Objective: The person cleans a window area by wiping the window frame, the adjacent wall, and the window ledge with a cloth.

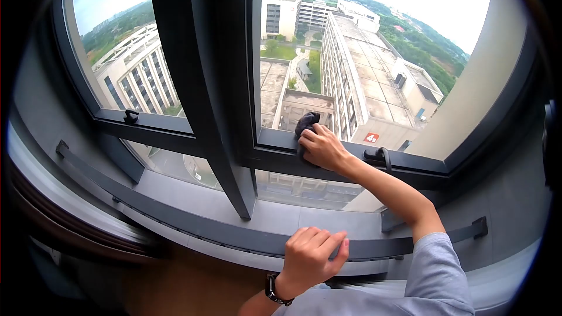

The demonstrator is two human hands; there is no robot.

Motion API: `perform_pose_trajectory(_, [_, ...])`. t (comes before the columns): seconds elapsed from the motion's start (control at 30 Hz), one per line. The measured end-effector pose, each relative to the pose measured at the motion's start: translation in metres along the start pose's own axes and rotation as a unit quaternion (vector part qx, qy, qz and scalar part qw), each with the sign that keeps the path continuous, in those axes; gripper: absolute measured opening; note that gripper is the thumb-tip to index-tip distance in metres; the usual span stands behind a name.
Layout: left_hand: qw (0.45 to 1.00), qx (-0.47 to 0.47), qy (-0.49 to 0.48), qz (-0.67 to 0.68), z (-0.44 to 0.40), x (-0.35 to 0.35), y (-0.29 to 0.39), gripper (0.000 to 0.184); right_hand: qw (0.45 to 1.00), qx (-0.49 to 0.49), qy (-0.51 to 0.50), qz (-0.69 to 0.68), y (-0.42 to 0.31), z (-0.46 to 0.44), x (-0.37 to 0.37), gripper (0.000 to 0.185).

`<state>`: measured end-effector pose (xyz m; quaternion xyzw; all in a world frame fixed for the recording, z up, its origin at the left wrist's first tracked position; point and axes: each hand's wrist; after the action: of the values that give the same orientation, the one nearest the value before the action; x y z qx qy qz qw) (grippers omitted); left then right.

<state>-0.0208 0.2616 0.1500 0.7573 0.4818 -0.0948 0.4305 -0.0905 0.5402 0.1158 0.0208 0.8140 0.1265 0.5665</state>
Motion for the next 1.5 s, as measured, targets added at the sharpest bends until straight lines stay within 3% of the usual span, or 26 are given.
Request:
perform_pose_trajectory(0.13, [0.997,-0.063,0.028,0.033,-0.003,-0.012,-0.021,0.008,0.994,0.017,0.036,0.103,0.053,0.045,-0.060,0.018])
perform_pose_trajectory(0.23, [0.999,-0.038,-0.015,0.008,-0.004,-0.008,-0.014,0.010,0.976,0.079,0.096,0.177,0.089,0.063,-0.140,0.027])
perform_pose_trajectory(0.33, [0.997,-0.013,-0.034,-0.072,-0.004,0.002,-0.010,0.013,0.917,0.199,0.274,0.209,0.132,0.057,-0.218,0.036])
perform_pose_trajectory(0.43, [0.993,-0.024,-0.041,-0.111,-0.003,0.002,-0.008,0.014,0.844,0.207,0.444,0.217,0.161,0.036,-0.247,0.038])
perform_pose_trajectory(0.5, [0.989,-0.037,-0.044,-0.138,-0.002,0.004,-0.009,0.015,0.852,0.200,0.437,0.210,0.158,0.018,-0.224,0.052])
perform_pose_trajectory(0.57, [0.988,-0.034,-0.039,-0.144,-0.001,0.004,-0.009,0.016,0.878,0.233,0.352,0.227,0.132,0.002,-0.183,0.062])
perform_pose_trajectory(0.63, [0.988,-0.043,-0.047,-0.143,0.000,0.004,-0.009,0.017,0.937,0.167,0.234,0.196,0.121,0.002,-0.137,0.069])
perform_pose_trajectory(0.7, [0.987,-0.043,-0.042,-0.150,-0.001,0.003,-0.009,0.016,0.948,0.160,0.182,0.206,0.093,-0.001,-0.103,0.071])
perform_pose_trajectory(0.83, [0.988,-0.044,-0.035,-0.146,0.001,0.004,-0.009,0.015,0.982,0.043,0.137,0.127,0.078,0.009,-0.046,0.052])
perform_pose_trajectory(0.87, [0.988,-0.043,-0.030,-0.147,-0.001,0.004,-0.008,0.015,0.978,0.039,0.136,0.154,0.076,0.010,-0.039,0.038])
perform_pose_trajectory(0.97, [0.988,-0.049,-0.031,-0.145,-0.001,0.004,-0.007,0.015,0.969,0.025,0.095,0.227,0.077,0.024,-0.057,0.033])
perform_pose_trajectory(1.07, [0.986,-0.053,-0.031,-0.158,0.001,0.006,-0.007,0.015,0.971,0.038,0.098,0.213,0.100,0.052,-0.081,0.028])
perform_pose_trajectory(1.13, [0.985,-0.055,-0.025,-0.162,-0.001,0.005,-0.006,0.014,0.962,0.069,0.167,0.203,0.123,0.078,-0.101,0.024])
perform_pose_trajectory(1.17, [0.985,-0.047,-0.027,-0.162,-0.004,0.006,-0.003,0.014,0.939,0.135,0.308,0.070,0.131,0.102,-0.135,0.034])
perform_pose_trajectory(1.2, [0.988,-0.041,-0.028,-0.143,-0.003,0.003,-0.001,0.012,0.933,0.195,0.288,-0.089,0.172,0.129,-0.126,0.046])
perform_pose_trajectory(1.23, [0.991,-0.036,-0.029,-0.124,-0.002,0.002,0.001,0.011,0.908,0.169,0.380,-0.051,0.167,0.141,-0.150,0.045])
perform_pose_trajectory(1.27, [0.988,-0.054,-0.034,-0.137,-0.003,0.002,0.003,0.012,0.903,0.199,0.381,0.020,0.180,0.162,-0.165,0.033])
perform_pose_trajectory(1.3, [0.989,-0.048,-0.035,-0.138,-0.004,0.004,0.003,0.012,0.887,0.227,0.319,0.245,0.180,0.180,-0.184,0.028])
perform_pose_trajectory(1.37, [0.986,-0.040,-0.022,-0.161,-0.004,0.004,0.005,0.012,0.877,0.260,0.344,0.214,0.195,0.219,-0.198,0.033])
perform_pose_trajectory(1.43, [0.985,-0.049,-0.032,-0.163,-0.004,0.006,0.005,0.012,0.851,0.278,0.395,0.206,0.200,0.250,-0.204,0.028])
perform_pose_trajectory(1.5, [0.979,-0.088,-0.041,-0.179,-0.004,0.007,0.007,0.013,0.804,0.400,0.413,0.152,0.228,0.297,-0.185,0.033])
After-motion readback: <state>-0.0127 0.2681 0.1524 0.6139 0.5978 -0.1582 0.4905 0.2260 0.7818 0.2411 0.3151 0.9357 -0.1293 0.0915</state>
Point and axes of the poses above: each hand's wrist, its own z-axis away from the middle knuckle, its own x-axis out of the palm, y = z × x, and after that the axes turned 12 degrees about -y, right-handed
